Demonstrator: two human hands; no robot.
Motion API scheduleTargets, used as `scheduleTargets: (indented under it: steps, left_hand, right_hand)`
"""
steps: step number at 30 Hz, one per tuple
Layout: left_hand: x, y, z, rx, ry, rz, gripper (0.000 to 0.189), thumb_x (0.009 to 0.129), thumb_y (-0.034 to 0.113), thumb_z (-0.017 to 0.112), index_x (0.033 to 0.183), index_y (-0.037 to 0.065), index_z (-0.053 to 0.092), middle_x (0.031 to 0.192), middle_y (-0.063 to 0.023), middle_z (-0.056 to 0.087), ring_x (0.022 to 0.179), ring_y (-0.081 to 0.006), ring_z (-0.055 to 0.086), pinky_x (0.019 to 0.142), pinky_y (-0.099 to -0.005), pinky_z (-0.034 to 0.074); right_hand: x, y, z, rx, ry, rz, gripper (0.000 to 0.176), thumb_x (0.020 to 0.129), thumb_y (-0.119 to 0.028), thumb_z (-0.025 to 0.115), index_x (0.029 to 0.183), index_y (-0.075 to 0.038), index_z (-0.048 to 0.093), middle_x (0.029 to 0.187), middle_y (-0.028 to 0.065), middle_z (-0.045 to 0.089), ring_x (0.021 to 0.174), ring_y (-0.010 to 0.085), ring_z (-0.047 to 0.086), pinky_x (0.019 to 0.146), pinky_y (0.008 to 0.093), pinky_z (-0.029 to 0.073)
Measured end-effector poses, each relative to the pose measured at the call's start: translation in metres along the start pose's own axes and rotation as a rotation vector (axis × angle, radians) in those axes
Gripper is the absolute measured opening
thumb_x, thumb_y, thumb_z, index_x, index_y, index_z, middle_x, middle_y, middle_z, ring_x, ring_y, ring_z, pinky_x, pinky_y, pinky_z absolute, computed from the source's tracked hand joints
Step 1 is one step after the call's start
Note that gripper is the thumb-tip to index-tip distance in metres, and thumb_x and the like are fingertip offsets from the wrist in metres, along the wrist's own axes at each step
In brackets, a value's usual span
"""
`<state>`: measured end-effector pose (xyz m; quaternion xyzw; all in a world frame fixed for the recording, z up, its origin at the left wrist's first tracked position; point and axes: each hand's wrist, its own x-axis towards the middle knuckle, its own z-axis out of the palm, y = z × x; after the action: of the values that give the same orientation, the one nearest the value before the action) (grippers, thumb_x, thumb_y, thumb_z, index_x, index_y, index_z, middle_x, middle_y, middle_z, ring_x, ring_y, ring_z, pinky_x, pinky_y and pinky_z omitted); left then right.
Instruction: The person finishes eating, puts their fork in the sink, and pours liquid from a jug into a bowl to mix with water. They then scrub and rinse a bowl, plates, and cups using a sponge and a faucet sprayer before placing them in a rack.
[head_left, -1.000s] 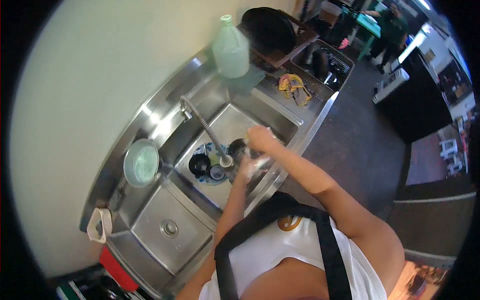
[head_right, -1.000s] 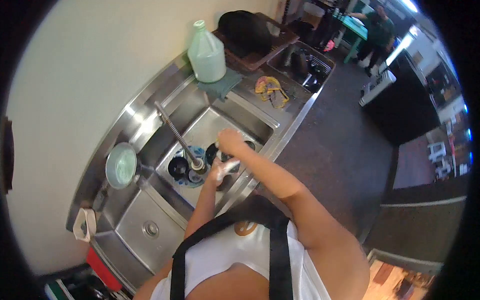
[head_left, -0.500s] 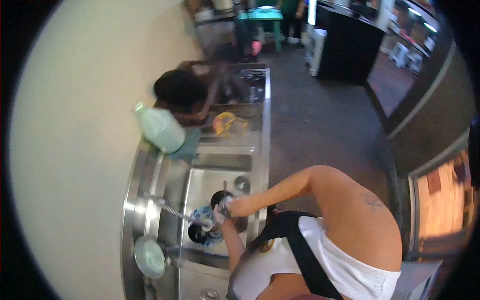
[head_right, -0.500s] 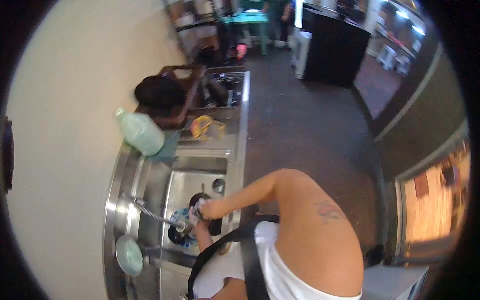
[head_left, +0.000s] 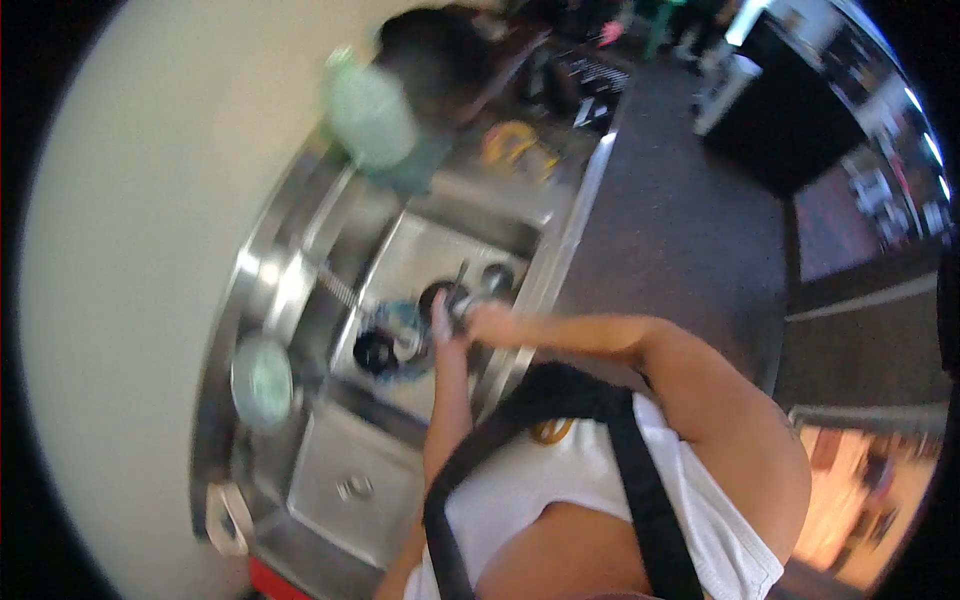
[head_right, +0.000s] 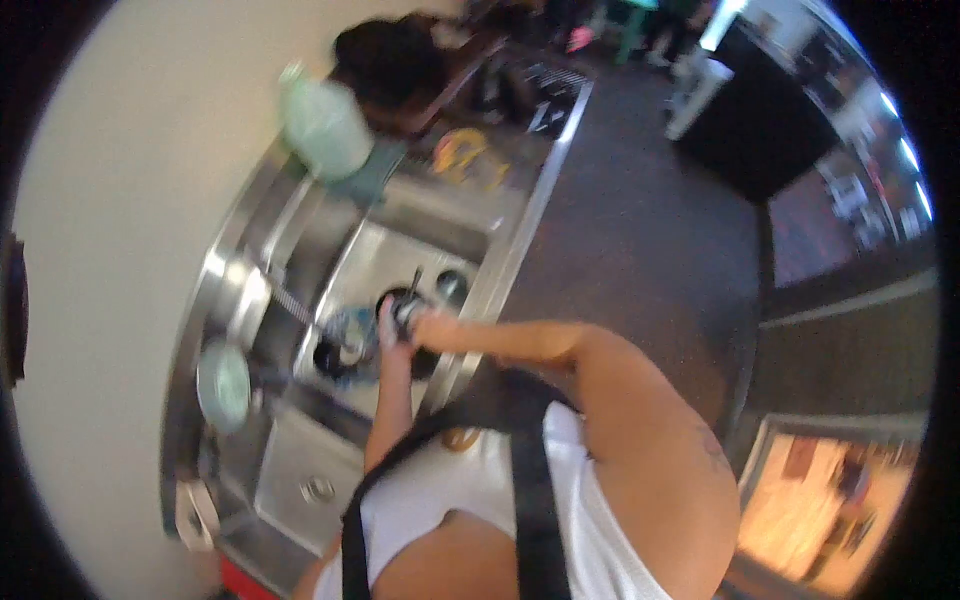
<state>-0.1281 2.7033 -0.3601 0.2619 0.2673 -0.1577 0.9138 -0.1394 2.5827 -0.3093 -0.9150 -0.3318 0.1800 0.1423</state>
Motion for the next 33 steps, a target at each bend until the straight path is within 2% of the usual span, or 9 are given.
scheduleTargets:
  steps: [3, 8, 16, 18, 20, 26, 28, 30, 33]
  left_hand:
    - [0.01, -0.007, -0.021, -0.247, -0.153, 0.0, 0.029, 0.083, 0.038, 0.052, 0.085, 0.011, 0.062, 0.08, -0.0055, 0.067, 0.069, -0.0229, 0.064, 0.071, -0.0377, 0.052]
    - [-0.002, -0.014, -0.017, -0.318, -0.133, 0.3, 0.04, 0.087, 0.04, 0.047, 0.091, 0.001, 0.057, 0.09, -0.0128, 0.063, 0.085, -0.028, 0.06, 0.082, -0.0397, 0.049]
    - [0.04, -0.043, -0.087, -0.456, 0.073, 0.251, 0.045, 0.088, 0.042, 0.051, 0.112, 0.004, 0.053, 0.107, -0.0133, 0.059, 0.097, -0.0307, 0.058, 0.088, -0.0426, 0.047]
    - [0.074, -0.065, -0.153, 0.508, 0.211, 0.502, 0.044, 0.088, 0.034, 0.055, 0.119, 0.004, 0.051, 0.116, -0.0141, 0.055, 0.105, -0.0301, 0.055, 0.09, -0.0423, 0.046]
    - [0.011, -0.016, -0.089, -0.127, 0.197, 0.204, 0.039, 0.087, 0.024, 0.056, 0.119, 0.002, 0.05, 0.117, -0.0148, 0.053, 0.107, -0.0293, 0.054, 0.091, -0.0432, 0.046]
    - [0.003, -0.028, -0.135, 0.326, 0.297, 0.278, 0.031, 0.089, 0.018, 0.053, 0.112, -0.003, 0.053, 0.095, -0.0133, 0.061, 0.084, -0.0255, 0.063, 0.072, -0.0336, 0.055]
    - [0.015, -0.037, -0.173, 0.003, 0.162, 0.193, 0.025, 0.09, 0.019, 0.053, 0.104, -0.001, 0.056, 0.083, -0.0072, 0.061, 0.071, -0.0229, 0.061, 0.062, -0.0313, 0.052]
    - [0.009, -0.037, -0.175, 1.258, 0.507, 0.646, 0.019, 0.091, 0.021, 0.052, 0.091, 0.002, 0.058, 0.077, -0.0046, 0.059, 0.067, -0.0178, 0.056, 0.059, -0.0291, 0.045]
    - [0.017, -0.064, -0.199, 1.095, 0.59, 0.85, 0.012, 0.085, 0.015, 0.053, 0.082, 0.004, 0.056, 0.075, -0.0075, 0.056, 0.069, -0.0185, 0.051, 0.062, -0.0306, 0.041]
  right_hand:
    - [0.006, -0.001, 0.016, -0.172, -0.119, -0.154, 0.037, 0.068, -0.006, 0.062, 0.104, 0.003, 0.06, 0.1, 0.0232, 0.06, 0.094, 0.0354, 0.06, 0.079, 0.0419, 0.05]
    - [0.029, -0.01, 0.015, 1.854, 0.152, 0.367, 0.028, 0.073, -0.003, 0.062, 0.1, 0.004, 0.058, 0.095, 0.0088, 0.062, 0.086, 0.0163, 0.059, 0.075, 0.0318, 0.047]
    - [0.031, 0.019, -0.028, 0.727, 0.114, 0.088, 0.03, 0.067, -0.023, 0.076, 0.082, -0.001, 0.064, 0.07, 0.014, 0.065, 0.066, 0.0275, 0.061, 0.063, 0.0358, 0.048]
    - [0.055, 0.044, -0.034, 0.535, 0.101, 0.083, 0.032, 0.068, -0.012, 0.072, 0.095, 0.0, 0.061, 0.087, 0.0141, 0.065, 0.079, 0.0259, 0.062, 0.074, 0.0365, 0.048]
    - [0.083, 0.067, -0.039, 0.153, 0.441, -0.142, 0.037, 0.066, -0.007, 0.068, 0.101, 0.0, 0.058, 0.091, 0.019, 0.062, 0.087, 0.0367, 0.061, 0.078, 0.0419, 0.047]
    - [0.147, 0.128, -0.028, -0.086, 0.036, 0.148, 0.04, 0.071, -0.006, 0.064, 0.109, -0.001, 0.051, 0.099, 0.023, 0.06, 0.094, 0.0393, 0.06, 0.083, 0.0424, 0.049]
    - [0.154, 0.142, -0.012, -0.267, -0.14, 0.181, 0.038, 0.074, -0.004, 0.061, 0.111, -0.002, 0.051, 0.1, 0.0221, 0.061, 0.097, 0.036, 0.06, 0.084, 0.0414, 0.049]
    - [0.148, 0.143, -0.006, -0.29, -0.109, 0.162, 0.031, 0.076, -0.004, 0.058, 0.107, -0.001, 0.054, 0.1, 0.0211, 0.061, 0.097, 0.0349, 0.061, 0.083, 0.0409, 0.049]
    - [0.144, 0.151, 0.007, -0.299, -0.089, 0.187, 0.021, 0.078, -0.005, 0.055, 0.099, -0.001, 0.058, 0.101, 0.0193, 0.062, 0.097, 0.0333, 0.061, 0.083, 0.04, 0.05]
